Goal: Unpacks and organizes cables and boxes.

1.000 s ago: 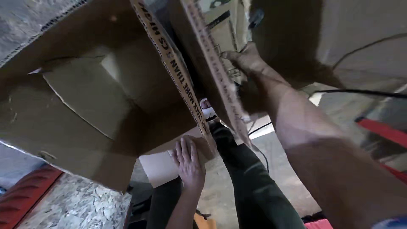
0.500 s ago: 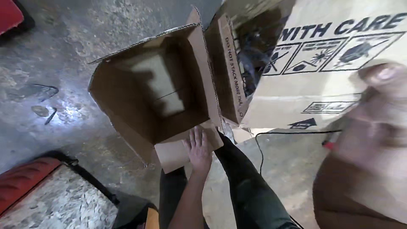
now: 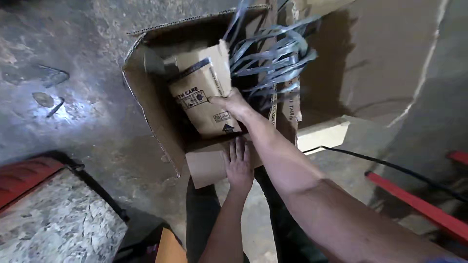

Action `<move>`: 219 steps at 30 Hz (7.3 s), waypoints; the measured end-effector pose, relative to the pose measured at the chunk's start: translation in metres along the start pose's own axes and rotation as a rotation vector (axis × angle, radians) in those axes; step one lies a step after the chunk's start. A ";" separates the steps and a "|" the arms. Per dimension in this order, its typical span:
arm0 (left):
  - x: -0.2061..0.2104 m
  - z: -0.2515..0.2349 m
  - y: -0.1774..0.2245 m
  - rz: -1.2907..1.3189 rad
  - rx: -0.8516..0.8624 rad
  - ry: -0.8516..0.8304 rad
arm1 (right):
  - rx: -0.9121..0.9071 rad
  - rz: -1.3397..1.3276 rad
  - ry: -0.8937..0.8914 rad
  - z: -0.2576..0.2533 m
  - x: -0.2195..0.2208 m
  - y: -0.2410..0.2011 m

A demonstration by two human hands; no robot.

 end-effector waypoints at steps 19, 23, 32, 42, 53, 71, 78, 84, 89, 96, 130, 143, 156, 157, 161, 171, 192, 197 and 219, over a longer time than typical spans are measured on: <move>-0.067 -0.043 -0.016 1.165 -0.431 0.277 | -0.617 0.904 -0.155 0.169 -0.093 -0.044; -0.117 -0.109 -0.004 1.081 -0.376 0.267 | -0.674 0.951 -0.172 0.166 -0.110 -0.034; -0.130 -0.163 0.040 0.668 -0.390 -0.490 | -0.690 0.779 0.039 0.185 -0.131 -0.034; -0.261 -0.094 0.065 0.168 0.123 -0.240 | -1.116 0.818 -0.215 0.192 -0.132 -0.132; -0.389 -0.036 0.061 1.144 -0.008 0.576 | -0.570 0.158 -0.461 0.247 -0.099 -0.155; -0.521 0.048 0.076 0.450 0.540 0.682 | -0.501 0.512 -0.263 0.340 -0.065 -0.262; -0.439 0.014 0.092 1.127 0.189 -0.007 | -1.062 -0.253 -0.306 0.321 -0.046 -0.264; -0.454 -0.003 0.125 1.216 0.072 -0.092 | -0.645 -0.092 -0.344 0.352 -0.084 -0.350; -0.489 -0.018 0.131 0.738 0.069 0.047 | -0.594 -0.011 -0.380 0.365 -0.104 -0.366; -0.514 -0.033 0.144 1.063 0.030 0.388 | -0.793 -0.038 0.156 0.379 -0.107 -0.361; -0.498 -0.024 0.123 0.921 0.029 -0.183 | -0.688 -0.336 0.157 0.338 -0.050 -0.353; -0.507 -0.027 0.119 1.475 -0.145 0.471 | -0.506 0.040 -0.296 0.350 -0.040 -0.323; -0.501 0.001 0.083 0.623 0.125 -0.018 | -0.157 0.208 -0.352 0.342 -0.048 -0.291; -0.497 0.001 0.084 0.575 0.104 -0.068 | -0.144 0.178 -0.328 0.339 -0.046 -0.290; -0.485 0.000 0.081 0.552 0.165 -0.277 | -0.110 0.245 -0.247 0.332 -0.044 -0.288; -0.494 -0.054 0.050 0.232 -0.286 -0.184 | -0.287 0.675 -0.281 0.355 -0.060 -0.252; -0.450 -0.001 0.088 0.493 -0.268 -0.062 | -0.292 0.843 -0.147 0.349 -0.056 -0.204; -0.437 -0.020 0.064 0.203 -0.312 0.003 | -0.468 1.029 -0.160 0.380 -0.048 -0.208; -0.415 0.016 0.061 1.046 -0.173 0.188 | -0.361 0.529 -0.119 0.354 -0.072 -0.166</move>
Point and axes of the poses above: each hand's wrist, its own z-axis away from the middle knuckle, its own x-axis out of the palm, y = z × x, the point moved 1 cm from there along -z, towards the middle knuckle, and after that the axes turned 5 degrees about y, right-handed, at the moved point
